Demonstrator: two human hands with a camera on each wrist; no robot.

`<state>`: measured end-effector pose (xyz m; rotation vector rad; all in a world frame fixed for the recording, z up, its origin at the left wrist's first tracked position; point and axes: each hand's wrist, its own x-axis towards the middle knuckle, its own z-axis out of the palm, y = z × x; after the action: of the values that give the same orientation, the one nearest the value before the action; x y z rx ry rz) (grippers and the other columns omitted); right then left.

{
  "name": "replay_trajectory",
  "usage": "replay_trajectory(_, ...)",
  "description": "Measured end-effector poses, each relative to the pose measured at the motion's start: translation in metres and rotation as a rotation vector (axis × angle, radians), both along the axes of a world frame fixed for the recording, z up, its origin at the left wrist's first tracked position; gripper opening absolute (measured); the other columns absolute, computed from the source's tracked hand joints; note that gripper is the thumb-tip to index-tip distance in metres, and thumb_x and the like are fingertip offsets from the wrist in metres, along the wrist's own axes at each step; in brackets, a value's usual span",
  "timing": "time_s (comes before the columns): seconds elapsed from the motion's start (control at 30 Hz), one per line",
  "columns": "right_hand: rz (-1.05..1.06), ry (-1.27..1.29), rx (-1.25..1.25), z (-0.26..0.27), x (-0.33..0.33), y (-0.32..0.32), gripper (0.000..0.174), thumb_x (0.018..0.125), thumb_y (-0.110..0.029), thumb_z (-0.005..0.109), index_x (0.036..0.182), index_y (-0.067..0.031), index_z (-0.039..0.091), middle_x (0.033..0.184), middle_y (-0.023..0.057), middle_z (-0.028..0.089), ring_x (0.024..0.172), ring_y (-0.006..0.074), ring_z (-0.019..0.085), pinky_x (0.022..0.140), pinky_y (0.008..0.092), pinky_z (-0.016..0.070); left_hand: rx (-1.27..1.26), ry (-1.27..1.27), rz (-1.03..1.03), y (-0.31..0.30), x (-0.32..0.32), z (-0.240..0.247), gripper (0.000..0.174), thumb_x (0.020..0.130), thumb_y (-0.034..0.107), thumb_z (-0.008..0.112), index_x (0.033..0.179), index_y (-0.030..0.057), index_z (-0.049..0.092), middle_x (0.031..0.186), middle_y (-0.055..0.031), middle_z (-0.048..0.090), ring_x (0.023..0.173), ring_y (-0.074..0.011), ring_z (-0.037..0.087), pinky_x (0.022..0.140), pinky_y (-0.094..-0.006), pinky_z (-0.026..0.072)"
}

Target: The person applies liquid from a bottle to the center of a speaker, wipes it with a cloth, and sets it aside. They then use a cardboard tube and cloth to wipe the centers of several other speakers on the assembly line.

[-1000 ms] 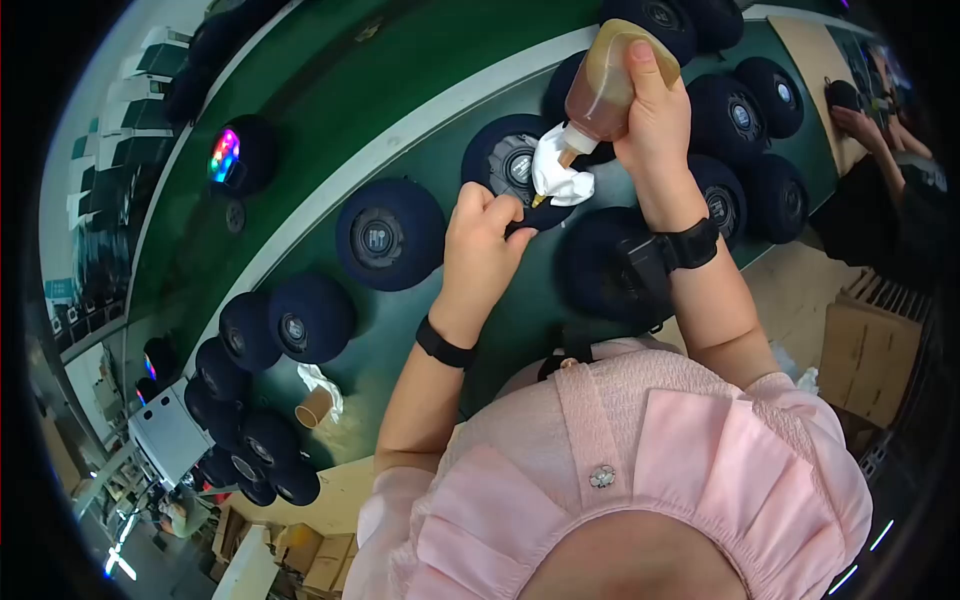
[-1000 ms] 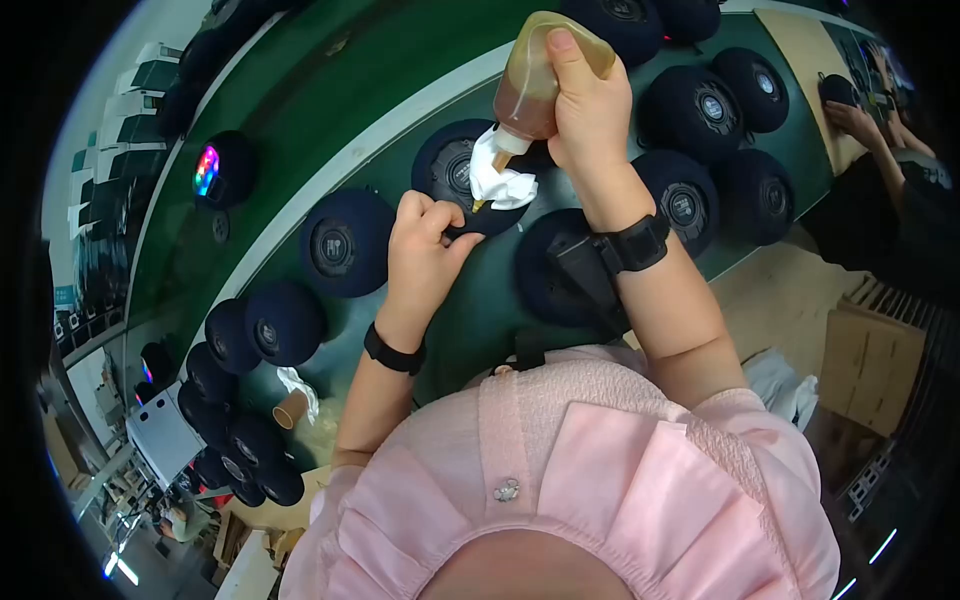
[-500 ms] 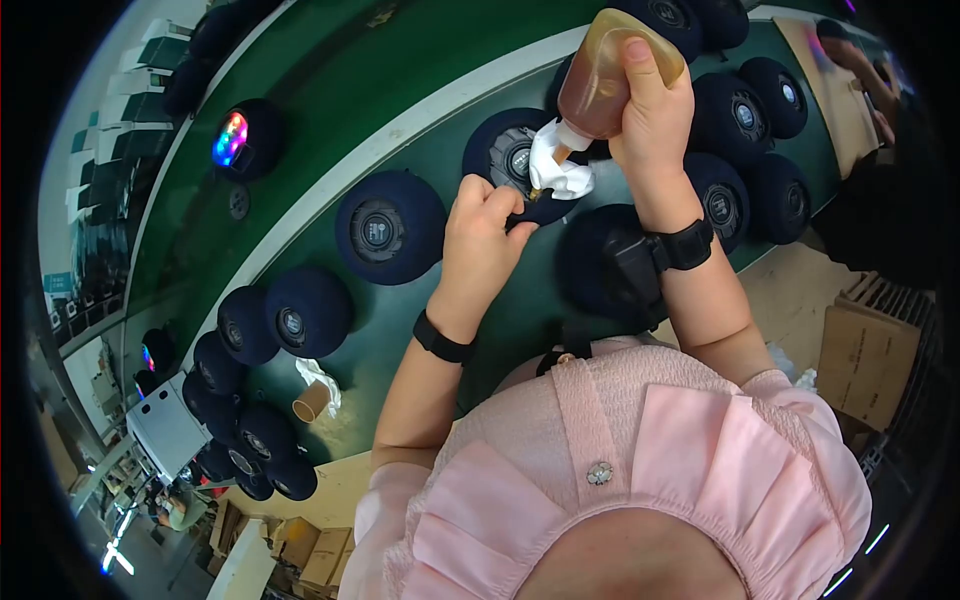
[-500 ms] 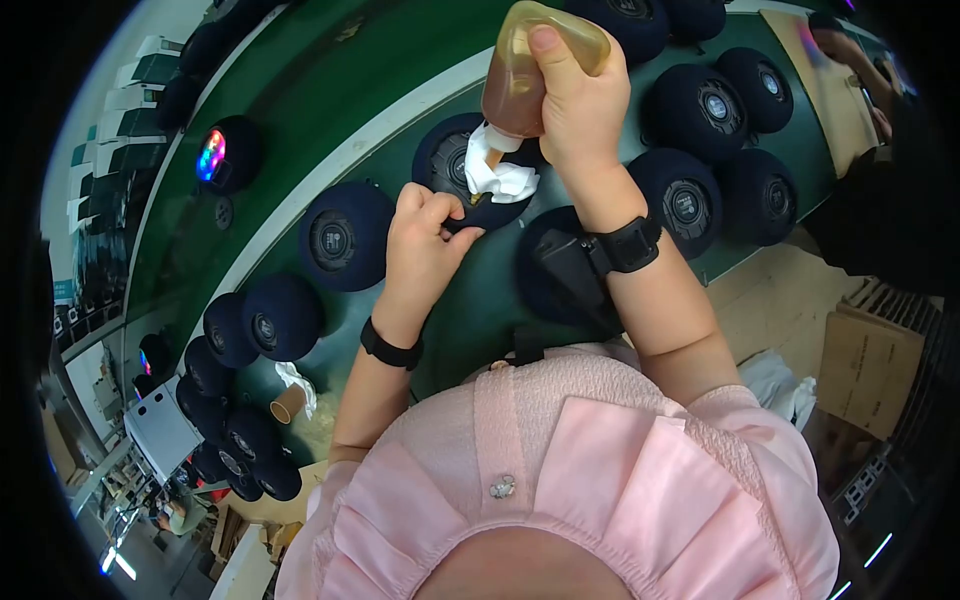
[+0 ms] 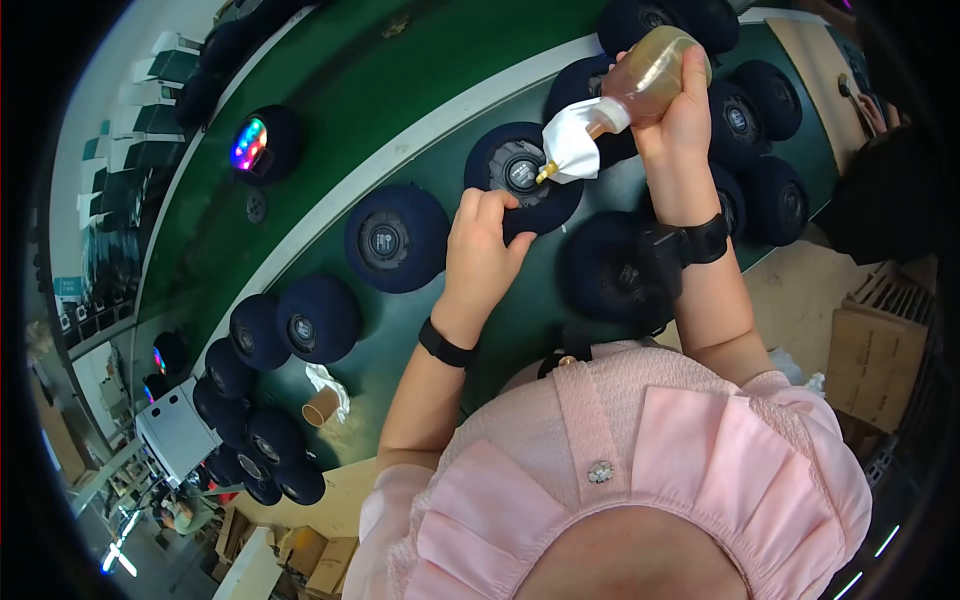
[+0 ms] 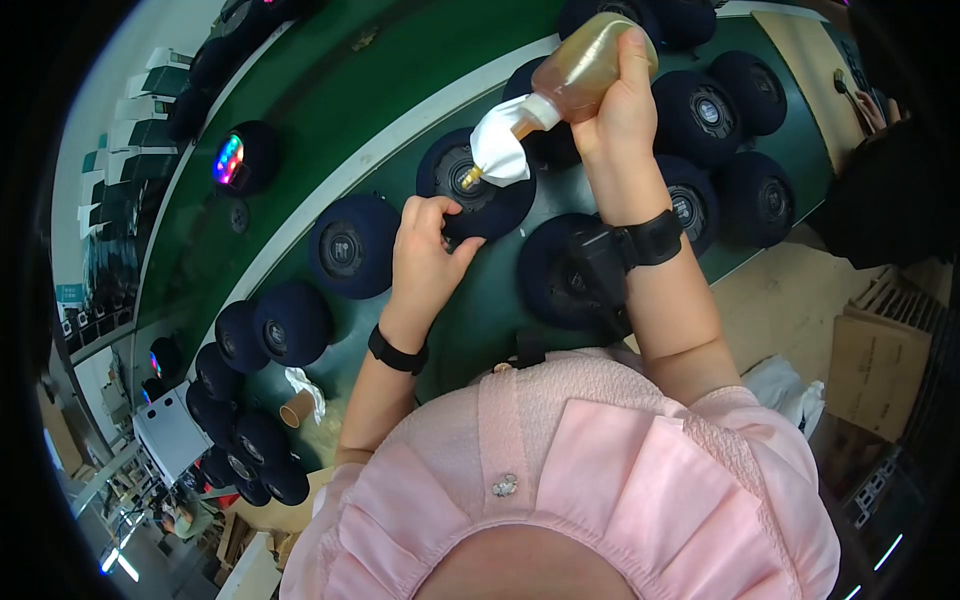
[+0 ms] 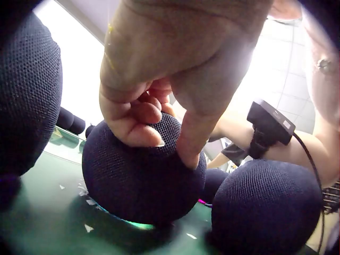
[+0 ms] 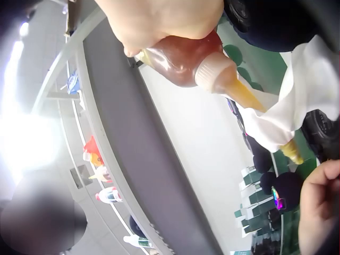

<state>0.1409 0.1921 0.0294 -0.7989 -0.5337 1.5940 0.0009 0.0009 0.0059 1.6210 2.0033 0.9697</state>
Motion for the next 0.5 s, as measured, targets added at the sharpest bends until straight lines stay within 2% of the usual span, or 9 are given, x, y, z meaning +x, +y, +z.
replay_trajectory(0.03,-0.002,0.085,-0.082,0.003,0.0,0.001,0.051,0.092,-0.045,0.046,0.115,-0.0005,0.044,0.1,0.0182,0.056,0.091,0.0316,0.058,0.082,0.0456,0.0491,0.025,0.026,0.017,0.0,0.001,0.002,0.042,0.057,0.003,0.079,0.09,0.0033,0.054,0.086,-0.0086,0.048,0.067,-0.0197,0.052,0.06,-0.0306,0.047)
replay_trajectory(0.1,-0.008,0.099,-0.111,0.008,0.004,0.003,0.052,0.092,-0.047,0.044,0.117,-0.0009,0.041,0.103,0.0193,0.053,0.093,0.034,0.056,0.083,0.0477,0.0482,0.05,0.053,0.032,-0.001,0.004,0.008,0.044,0.056,0.004,0.08,0.091,0.0034,0.054,0.085,-0.0091,0.049,0.07,-0.0216,0.052,0.063,-0.0324,0.0467)
replay_trajectory(0.17,0.034,0.287,-0.249,0.004,0.012,0.008,0.053,0.092,-0.047,0.043,0.117,-0.0011,0.042,0.104,0.0197,0.052,0.095,0.035,0.054,0.083,0.0477,0.048,0.091,0.052,0.037,-0.001,0.007,0.017,0.04,0.06,0.011,0.077,0.092,0.0037,0.056,0.088,-0.0098,0.049,0.082,-0.0301,0.052,0.068,-0.0375,0.0448)
replay_trajectory(0.3,0.027,0.368,-0.351,0.013,0.015,0.007,0.055,0.091,-0.048,0.043,0.117,0.0003,0.042,0.106,0.0212,0.051,0.095,0.0359,0.053,0.083,0.0482,0.0478,0.19,0.216,0.075,0.012,0.032,0.019,0.035,0.06,0.019,0.078,0.087,0.0042,0.06,0.087,-0.0089,0.048,0.081,-0.0288,0.05,0.067,-0.0379,0.0436)
replay_trajectory(0.4,0.027,0.386,-0.356,0.016,0.018,0.007,0.054,0.091,-0.047,0.045,0.116,0.0007,0.044,0.106,0.0218,0.051,0.095,0.0362,0.053,0.082,0.0489,0.048,0.077,0.372,0.113,0.023,0.043,0.018,0.036,0.054,0.024,0.081,0.08,0.0058,0.064,0.082,-0.0075,0.05,0.079,-0.0263,0.049,0.066,-0.0374,0.0426)
replay_trajectory(0.47,0.017,0.387,-0.357,0.015,0.022,0.008,0.053,0.091,-0.046,0.045,0.115,0.0007,0.044,0.106,0.0219,0.051,0.095,0.0363,0.053,0.082,0.0491,0.048,0.07,0.383,0.135,0.027,0.045,0.015,0.034,0.055,0.023,0.08,0.08,0.0064,0.064,0.082,-0.0075,0.05,0.08,-0.0266,0.05,0.067,-0.0377,0.0426)
replay_trajectory(0.5,0.042,0.406,-0.366,0.013,0.025,0.009,0.052,0.091,-0.048,0.045,0.118,-0.003,0.042,0.107,0.0194,0.051,0.095,0.0356,0.053,0.081,0.0491,0.0482,0.054,0.393,0.155,0.029,0.045,0.014,0.033,0.055,0.022,0.08,0.079,0.007,0.064,0.083,-0.0074,0.05,0.082,-0.0269,0.05,0.067,-0.0379,0.0426)
